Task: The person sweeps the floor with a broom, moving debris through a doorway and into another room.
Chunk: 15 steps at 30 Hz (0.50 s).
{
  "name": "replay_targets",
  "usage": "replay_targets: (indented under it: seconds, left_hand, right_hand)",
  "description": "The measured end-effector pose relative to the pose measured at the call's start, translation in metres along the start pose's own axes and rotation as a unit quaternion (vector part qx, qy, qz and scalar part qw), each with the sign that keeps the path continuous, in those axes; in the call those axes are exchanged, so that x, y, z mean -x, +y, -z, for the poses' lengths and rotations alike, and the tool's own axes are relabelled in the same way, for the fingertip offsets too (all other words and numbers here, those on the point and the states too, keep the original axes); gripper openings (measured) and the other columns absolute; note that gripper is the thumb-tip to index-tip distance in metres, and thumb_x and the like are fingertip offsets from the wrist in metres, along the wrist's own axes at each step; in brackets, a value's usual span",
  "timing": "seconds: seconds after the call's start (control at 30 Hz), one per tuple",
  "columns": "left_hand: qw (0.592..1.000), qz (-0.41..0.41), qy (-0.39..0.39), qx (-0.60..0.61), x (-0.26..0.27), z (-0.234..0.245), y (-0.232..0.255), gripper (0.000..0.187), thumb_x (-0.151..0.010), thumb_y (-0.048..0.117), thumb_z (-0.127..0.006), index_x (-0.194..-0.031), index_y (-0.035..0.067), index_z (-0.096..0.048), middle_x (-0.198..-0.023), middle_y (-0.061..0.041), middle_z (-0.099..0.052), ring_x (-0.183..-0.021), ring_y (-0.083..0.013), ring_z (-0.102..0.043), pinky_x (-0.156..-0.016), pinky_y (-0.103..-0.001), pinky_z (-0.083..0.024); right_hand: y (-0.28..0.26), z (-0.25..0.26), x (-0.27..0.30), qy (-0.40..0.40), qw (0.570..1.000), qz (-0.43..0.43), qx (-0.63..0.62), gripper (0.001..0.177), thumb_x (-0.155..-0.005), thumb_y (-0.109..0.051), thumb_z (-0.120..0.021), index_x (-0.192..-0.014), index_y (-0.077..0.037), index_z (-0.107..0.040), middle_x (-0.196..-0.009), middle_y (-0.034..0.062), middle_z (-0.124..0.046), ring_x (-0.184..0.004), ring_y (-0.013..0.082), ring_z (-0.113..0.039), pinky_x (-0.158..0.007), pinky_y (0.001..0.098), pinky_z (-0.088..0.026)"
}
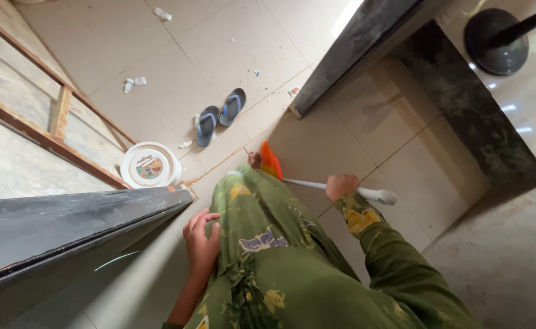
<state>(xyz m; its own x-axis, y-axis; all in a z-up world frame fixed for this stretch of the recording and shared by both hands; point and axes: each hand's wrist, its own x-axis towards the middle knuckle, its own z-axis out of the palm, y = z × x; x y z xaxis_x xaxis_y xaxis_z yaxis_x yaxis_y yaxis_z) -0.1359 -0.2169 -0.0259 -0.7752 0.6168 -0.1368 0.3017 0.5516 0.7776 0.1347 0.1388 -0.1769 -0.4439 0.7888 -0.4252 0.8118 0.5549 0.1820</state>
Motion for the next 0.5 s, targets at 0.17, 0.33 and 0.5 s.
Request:
replay_targets:
  seconds: [0.17,0.33,0.5]
  left_hand:
    - [1.000,0.005,0.017,0.016,-0.012,-0.001,-0.008,0.020,-0.086,0.014,-0.066,-0.104,0.011,-0.074,-0.132,-0.015,-0.065,-0.130,-0.0352,-0.051,-0.113,-0.047,-0.034]
    - [0.999,-0.024,0.035,0.005,-0.041,-0.004,-0.005,0.019,-0.086,0.013,-0.068,-0.104,0.011,-0.074,-0.130,-0.014,-0.066,-0.129,-0.0337,-0.054,-0.113,-0.046,-0.036]
    - [0.999,-0.037,0.019,0.012,-0.063,0.001,0.014,0.018,-0.088,0.012,-0.067,-0.105,0.010,-0.073,-0.131,-0.016,-0.064,-0.129,-0.0353,-0.052,-0.113,-0.047,-0.035]
  right_hand:
    - [-0.018,-0.007,-0.027,0.011,0.999,0.033,0.040,0.012,-0.085,-0.021,-0.070,-0.084,-0.014,-0.080,-0.081,0.0069,-0.075,-0.078,0.0297,-0.073,-0.060,0.0433,-0.053]
    - [-0.023,0.020,-0.043,0.022,0.990,0.082,0.111,0.014,-0.090,-0.023,-0.068,-0.089,-0.015,-0.079,-0.084,0.0056,-0.075,-0.078,0.0267,-0.073,-0.061,0.0423,-0.052]
    - [0.023,0.158,-0.011,-0.027,0.983,0.126,0.130,0.016,-0.094,-0.027,-0.066,-0.094,-0.017,-0.079,-0.085,0.0043,-0.076,-0.079,0.0243,-0.073,-0.070,0.0420,-0.056]
